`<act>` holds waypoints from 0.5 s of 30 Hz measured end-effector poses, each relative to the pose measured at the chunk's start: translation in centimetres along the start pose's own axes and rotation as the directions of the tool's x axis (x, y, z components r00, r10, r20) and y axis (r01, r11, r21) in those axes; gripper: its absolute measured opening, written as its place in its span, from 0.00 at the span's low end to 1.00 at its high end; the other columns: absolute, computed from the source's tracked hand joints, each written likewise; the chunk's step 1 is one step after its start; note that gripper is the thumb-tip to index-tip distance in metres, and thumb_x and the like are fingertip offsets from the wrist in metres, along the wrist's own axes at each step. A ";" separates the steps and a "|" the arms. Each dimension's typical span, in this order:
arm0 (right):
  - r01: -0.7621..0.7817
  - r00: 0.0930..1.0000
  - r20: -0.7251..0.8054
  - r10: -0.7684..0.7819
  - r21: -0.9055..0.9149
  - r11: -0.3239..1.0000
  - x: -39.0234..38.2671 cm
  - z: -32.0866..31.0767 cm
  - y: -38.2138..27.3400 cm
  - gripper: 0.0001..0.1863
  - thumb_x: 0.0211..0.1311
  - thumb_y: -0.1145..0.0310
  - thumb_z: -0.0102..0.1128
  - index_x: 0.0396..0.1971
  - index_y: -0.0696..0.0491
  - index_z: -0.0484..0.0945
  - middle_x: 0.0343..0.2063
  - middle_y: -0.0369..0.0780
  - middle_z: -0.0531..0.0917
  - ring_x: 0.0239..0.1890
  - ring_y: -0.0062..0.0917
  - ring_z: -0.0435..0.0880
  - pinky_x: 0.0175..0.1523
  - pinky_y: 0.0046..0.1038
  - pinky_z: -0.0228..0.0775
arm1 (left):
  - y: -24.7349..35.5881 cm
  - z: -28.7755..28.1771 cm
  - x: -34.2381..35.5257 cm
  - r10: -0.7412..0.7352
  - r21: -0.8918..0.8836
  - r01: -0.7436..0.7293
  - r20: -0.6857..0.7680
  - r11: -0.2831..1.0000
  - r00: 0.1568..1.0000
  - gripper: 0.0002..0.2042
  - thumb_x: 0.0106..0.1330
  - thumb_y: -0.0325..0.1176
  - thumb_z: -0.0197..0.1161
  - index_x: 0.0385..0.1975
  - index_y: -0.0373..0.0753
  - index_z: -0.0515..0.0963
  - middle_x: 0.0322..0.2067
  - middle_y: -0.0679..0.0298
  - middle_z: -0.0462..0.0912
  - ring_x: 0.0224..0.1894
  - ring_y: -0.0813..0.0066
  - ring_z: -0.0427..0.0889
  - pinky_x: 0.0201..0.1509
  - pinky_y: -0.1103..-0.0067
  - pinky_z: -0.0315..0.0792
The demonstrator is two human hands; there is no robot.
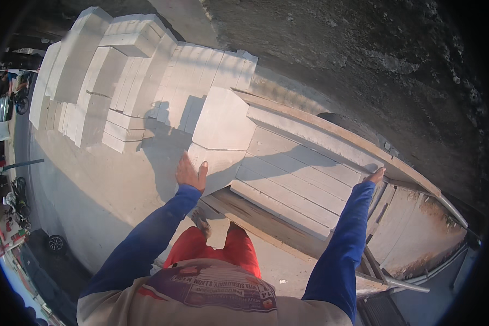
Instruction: The person picks up large rectangular white bricks from a stack and places them into a wooden cart.
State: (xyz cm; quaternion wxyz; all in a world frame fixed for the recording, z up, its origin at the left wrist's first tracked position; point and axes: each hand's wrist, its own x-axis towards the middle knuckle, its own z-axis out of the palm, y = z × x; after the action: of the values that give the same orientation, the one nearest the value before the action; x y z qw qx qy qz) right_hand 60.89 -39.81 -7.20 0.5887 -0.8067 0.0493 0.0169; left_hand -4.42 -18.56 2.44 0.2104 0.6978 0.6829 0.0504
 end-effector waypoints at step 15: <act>0.572 0.435 0.817 -0.379 0.074 0.817 -62.5 13.2 -17.4 0.35 0.73 0.50 0.33 0.67 0.64 0.55 0.67 0.55 0.58 0.70 0.45 0.56 0.73 0.40 0.46 | -4.7 -0.7 0.5 0.026 -0.267 0.001 0.097 0.964 0.995 0.42 0.66 0.60 0.50 0.68 0.30 0.54 0.61 0.40 0.66 0.61 0.49 0.69 0.64 0.61 0.61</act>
State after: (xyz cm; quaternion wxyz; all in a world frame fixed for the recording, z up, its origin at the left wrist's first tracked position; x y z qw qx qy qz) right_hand 0.86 -18.28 10.64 0.4350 -0.7472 -0.4536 0.2162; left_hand -9.01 -17.98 1.29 0.3357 0.6690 0.6542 0.1084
